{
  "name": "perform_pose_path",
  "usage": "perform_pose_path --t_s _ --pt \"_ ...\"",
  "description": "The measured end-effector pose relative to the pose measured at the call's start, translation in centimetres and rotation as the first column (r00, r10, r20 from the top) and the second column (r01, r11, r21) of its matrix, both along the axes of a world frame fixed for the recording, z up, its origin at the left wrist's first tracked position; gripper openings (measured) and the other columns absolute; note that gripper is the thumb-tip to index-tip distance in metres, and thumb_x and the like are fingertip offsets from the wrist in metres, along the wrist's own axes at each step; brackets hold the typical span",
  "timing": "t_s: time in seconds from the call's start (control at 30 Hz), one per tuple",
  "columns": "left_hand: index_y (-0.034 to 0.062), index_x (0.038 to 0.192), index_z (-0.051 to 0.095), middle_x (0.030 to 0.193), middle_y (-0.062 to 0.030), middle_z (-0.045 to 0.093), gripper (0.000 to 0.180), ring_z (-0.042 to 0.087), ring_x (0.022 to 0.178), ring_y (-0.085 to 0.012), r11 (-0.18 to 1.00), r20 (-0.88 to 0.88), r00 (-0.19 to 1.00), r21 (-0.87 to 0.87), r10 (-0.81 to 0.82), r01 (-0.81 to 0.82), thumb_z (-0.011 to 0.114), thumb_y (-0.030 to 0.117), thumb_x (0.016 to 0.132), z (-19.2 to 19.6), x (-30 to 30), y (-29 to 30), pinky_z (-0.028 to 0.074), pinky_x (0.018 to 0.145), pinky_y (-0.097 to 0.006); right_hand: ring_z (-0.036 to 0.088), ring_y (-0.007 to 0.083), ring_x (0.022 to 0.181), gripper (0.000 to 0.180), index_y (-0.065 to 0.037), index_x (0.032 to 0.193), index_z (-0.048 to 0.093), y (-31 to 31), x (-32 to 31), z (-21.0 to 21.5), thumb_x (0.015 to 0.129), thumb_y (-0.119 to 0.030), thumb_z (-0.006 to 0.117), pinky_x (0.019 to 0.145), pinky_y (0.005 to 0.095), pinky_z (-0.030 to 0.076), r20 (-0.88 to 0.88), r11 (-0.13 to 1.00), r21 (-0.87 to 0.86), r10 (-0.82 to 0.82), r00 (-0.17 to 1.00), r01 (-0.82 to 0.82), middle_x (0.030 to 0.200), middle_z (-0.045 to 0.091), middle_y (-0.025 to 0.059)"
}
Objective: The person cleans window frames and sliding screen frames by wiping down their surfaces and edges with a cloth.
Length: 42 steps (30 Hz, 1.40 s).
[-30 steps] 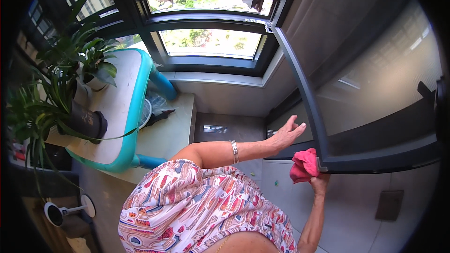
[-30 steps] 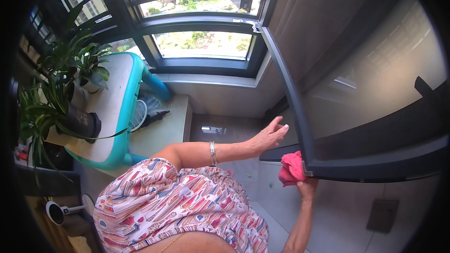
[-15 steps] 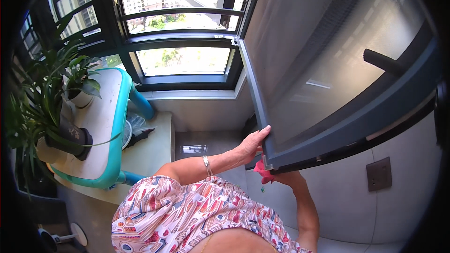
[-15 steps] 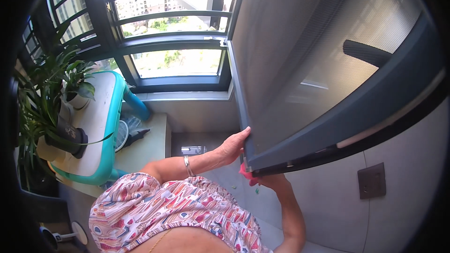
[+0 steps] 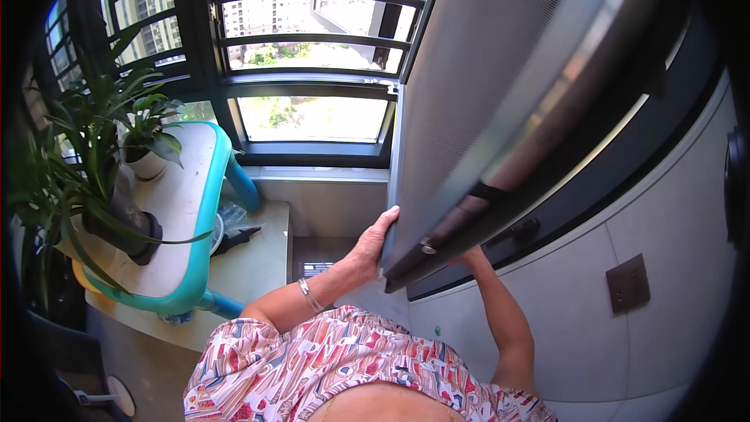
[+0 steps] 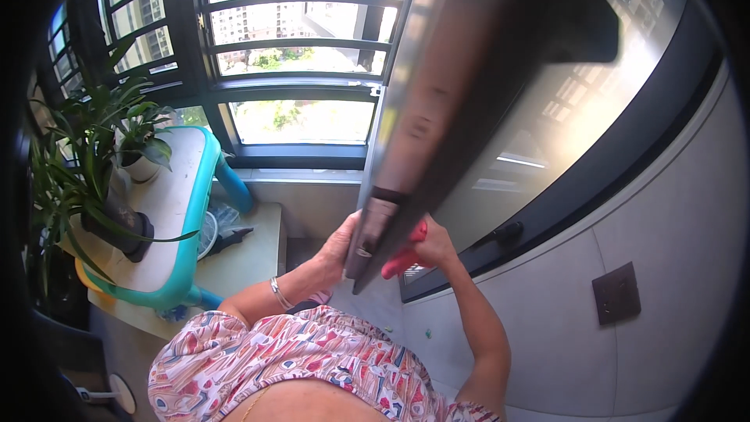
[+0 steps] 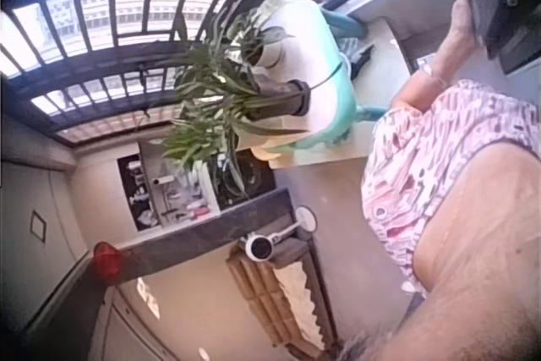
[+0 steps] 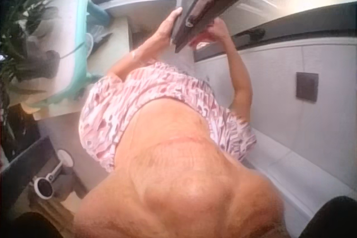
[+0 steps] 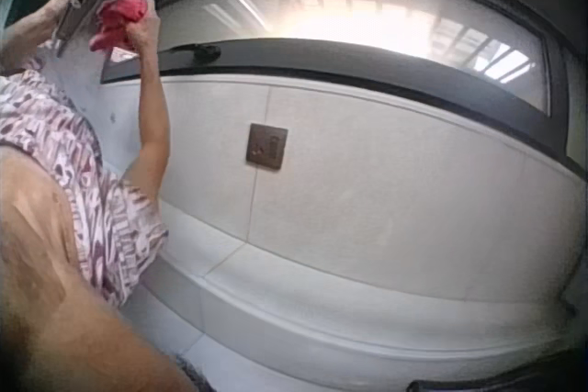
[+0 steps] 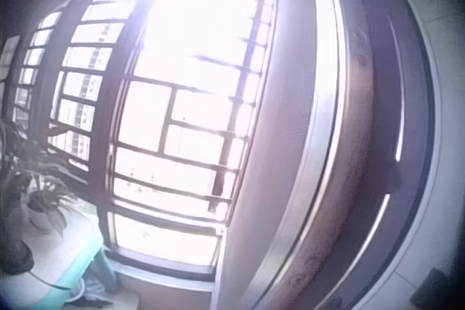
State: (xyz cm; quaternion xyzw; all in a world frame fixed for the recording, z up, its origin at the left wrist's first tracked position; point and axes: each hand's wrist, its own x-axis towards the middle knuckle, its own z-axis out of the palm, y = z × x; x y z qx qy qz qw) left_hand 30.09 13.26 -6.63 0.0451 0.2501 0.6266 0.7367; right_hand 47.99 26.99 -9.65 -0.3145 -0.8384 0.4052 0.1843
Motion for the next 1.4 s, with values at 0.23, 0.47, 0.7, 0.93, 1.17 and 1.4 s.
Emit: perform_pose_path --t_s 0.23,0.47,0.7,0.93,1.17,1.4 --pt "0.0006 0.103 0.056 0.069 -0.0039 0.053 0.038 0.05 0.057 -0.0159 0.996 -0.11 0.99 0.012 -0.088 0.09 0.052 0.036 0.091 -1.1 -7.4 -3.0 0.041 0.05 -0.029 0.059 0.0202 0.098 0.049 -0.004 0.117 0.052 2.0 -5.8 3.0 0.073 -0.009 0.074 0.088 0.0323 0.048 -0.332 0.986 -0.163 -0.03 0.943 -0.026 0.106 0.06 0.0081" --pt "-0.0029 0.11 0.055 0.073 -0.0084 0.057 0.059 0.052 0.051 -0.0132 0.986 -0.375 0.912 -0.076 -0.169 0.151 0.053 0.051 0.086 2.1 -15.9 -4.6 0.043 0.044 -0.022 0.06 0.0205 0.098 0.032 -0.003 0.116 0.053 3.3 -8.4 5.2 0.088 -0.015 0.061 0.085 0.0316 0.051 -0.625 0.769 -0.596 -0.264 0.735 -0.23 0.107 0.059 0.0101" --pt "-0.0011 0.121 0.049 0.101 -0.0201 0.061 0.057 0.056 0.061 -0.0134 0.998 -0.64 0.766 0.052 0.06 -0.035 0.044 0.048 0.092 1.3 -17.9 -5.3 0.046 0.049 -0.021 0.057 0.0319 0.108 0.047 -0.006 0.124 0.047 6.7 -9.0 5.8 0.092 -0.04 0.05 0.091 0.0455 0.05 -0.72 0.545 -0.692 -0.475 0.506 -0.473 0.12 0.056 0.014" --pt "0.0014 0.136 0.036 0.104 -0.0225 0.06 0.071 0.055 0.058 -0.0134 0.986 -0.576 0.812 0.167 0.097 0.001 0.043 0.055 0.091 0.4 -20.7 -3.5 0.041 0.043 -0.019 0.053 0.0314 0.112 0.055 -0.007 0.127 0.043 9.6 -7.7 5.8 0.089 -0.047 0.048 0.094 0.0471 0.049 -0.713 0.566 -0.701 -0.538 0.45 -0.433 0.125 0.052 0.0133" --pt "-0.0021 0.137 0.033 0.124 -0.0266 0.051 0.085 0.057 0.106 -0.0326 0.957 -0.699 0.654 0.208 0.29 -0.201 0.032 0.066 0.088 0.8 -25.9 -5.2 0.05 0.079 -0.034 0.053 0.0313 0.113 0.055 -0.007 0.128 0.042 11.9 -7.6 5.1 0.089 -0.046 0.049 0.095 0.0461 0.048 -0.721 0.55 -0.691 -0.562 0.405 -0.468 0.126 0.051 0.0126" --pt "-0.0048 0.136 0.028 0.12 -0.0267 0.05 0.088 0.054 0.106 -0.0361 0.594 -0.505 0.324 0.745 0.8 -0.305 0.039 0.066 0.085 6.4 -20.7 -6.9 0.042 0.092 -0.04 0.054 0.0297 0.112 0.052 -0.007 0.128 0.043 13.4 -13.9 10.4 0.092 -0.043 0.049 0.096 0.0443 0.047 -0.796 0.696 -0.591 -0.422 0.434 -0.408 0.125 0.053 0.0122"
